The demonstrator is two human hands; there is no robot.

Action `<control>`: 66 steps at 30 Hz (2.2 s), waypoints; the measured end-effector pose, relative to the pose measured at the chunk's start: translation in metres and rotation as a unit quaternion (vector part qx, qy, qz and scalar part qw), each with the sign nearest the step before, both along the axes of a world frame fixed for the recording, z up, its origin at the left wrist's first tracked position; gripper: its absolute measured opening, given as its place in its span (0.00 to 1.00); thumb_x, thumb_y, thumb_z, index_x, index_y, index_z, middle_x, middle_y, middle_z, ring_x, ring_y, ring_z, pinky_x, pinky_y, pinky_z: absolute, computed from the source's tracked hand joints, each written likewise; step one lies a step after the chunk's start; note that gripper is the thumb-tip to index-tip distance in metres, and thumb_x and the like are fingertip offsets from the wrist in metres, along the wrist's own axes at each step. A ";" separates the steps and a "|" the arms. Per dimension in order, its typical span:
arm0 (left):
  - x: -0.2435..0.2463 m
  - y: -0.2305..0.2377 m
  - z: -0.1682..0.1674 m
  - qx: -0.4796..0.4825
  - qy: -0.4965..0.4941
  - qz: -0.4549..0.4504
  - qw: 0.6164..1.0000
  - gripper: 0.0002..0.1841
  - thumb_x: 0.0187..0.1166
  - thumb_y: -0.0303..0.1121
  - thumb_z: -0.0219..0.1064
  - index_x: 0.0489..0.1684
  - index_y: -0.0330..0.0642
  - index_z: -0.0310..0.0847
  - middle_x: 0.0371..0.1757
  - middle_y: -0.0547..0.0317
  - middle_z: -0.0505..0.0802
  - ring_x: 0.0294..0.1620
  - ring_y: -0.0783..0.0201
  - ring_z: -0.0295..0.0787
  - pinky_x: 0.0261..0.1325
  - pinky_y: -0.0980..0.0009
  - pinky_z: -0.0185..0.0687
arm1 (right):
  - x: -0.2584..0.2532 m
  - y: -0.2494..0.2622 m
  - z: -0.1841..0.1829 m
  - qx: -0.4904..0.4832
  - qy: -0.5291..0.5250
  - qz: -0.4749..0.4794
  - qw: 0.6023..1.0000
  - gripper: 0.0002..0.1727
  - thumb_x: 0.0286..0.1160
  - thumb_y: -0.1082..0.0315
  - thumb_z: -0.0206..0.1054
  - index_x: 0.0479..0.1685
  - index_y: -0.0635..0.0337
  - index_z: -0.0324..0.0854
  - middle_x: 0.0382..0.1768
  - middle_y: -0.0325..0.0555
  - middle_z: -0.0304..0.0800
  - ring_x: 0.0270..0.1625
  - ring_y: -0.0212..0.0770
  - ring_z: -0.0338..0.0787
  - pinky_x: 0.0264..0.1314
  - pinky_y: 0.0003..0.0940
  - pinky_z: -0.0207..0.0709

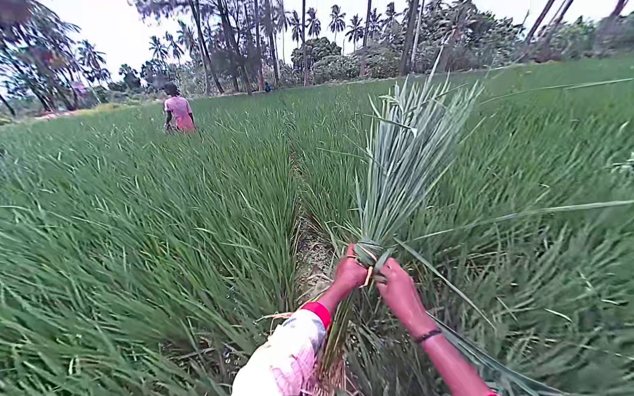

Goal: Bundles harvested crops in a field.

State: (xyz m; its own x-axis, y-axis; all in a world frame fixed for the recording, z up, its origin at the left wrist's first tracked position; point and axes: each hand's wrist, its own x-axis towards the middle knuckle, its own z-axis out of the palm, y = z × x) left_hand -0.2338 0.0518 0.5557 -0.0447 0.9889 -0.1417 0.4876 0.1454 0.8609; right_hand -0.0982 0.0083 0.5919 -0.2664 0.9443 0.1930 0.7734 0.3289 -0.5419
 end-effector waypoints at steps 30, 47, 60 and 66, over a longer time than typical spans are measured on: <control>0.002 -0.030 0.040 0.045 -0.086 -0.066 0.993 0.28 0.83 0.23 0.62 0.82 0.23 0.62 0.75 0.32 0.80 0.77 0.52 0.76 0.82 0.58 0.66 | 0.018 0.018 -0.016 0.151 0.225 0.195 0.943 0.12 0.71 0.82 0.62 0.44 0.77 0.92 0.58 0.72 0.89 0.65 0.58 0.88 0.72 0.43 0.78; -0.002 -0.023 0.058 -0.008 -0.012 -0.131 0.991 0.19 0.89 0.25 0.53 0.72 0.20 0.73 0.73 0.27 0.81 0.77 0.44 0.75 0.81 0.51 0.64 | -0.006 0.022 0.003 0.230 0.037 0.054 0.971 0.09 0.68 0.83 0.68 0.43 0.78 0.90 0.52 0.80 0.88 0.55 0.78 0.90 0.52 0.71 0.81; -0.009 -0.023 0.015 0.129 -0.190 -0.146 0.962 0.20 0.87 0.23 0.54 0.74 0.19 0.69 0.66 0.30 0.84 0.66 0.55 0.82 0.74 0.63 0.73 | -0.012 0.042 -0.008 0.083 0.177 -0.113 0.974 0.34 0.68 0.80 0.72 0.74 0.83 0.62 0.48 0.80 0.82 0.52 0.77 0.83 0.57 0.75 0.69; -0.014 -0.013 0.005 0.094 -0.232 -0.131 0.959 0.19 0.90 0.25 0.51 0.75 0.21 0.66 0.58 0.40 0.86 0.52 0.69 0.83 0.60 0.73 0.79 | -0.008 0.043 -0.002 0.112 0.139 -0.070 0.982 0.40 0.63 0.82 0.72 0.82 0.76 0.64 0.71 0.86 0.69 0.66 0.81 0.79 0.64 0.73 0.72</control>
State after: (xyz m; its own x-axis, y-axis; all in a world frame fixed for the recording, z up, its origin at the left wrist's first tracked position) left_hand -0.2476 0.0392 0.5608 0.2328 0.9678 0.0956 0.0433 -0.1085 0.9932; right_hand -0.1063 0.0513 0.5902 -0.0457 0.8936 0.4465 0.6520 0.3653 -0.6644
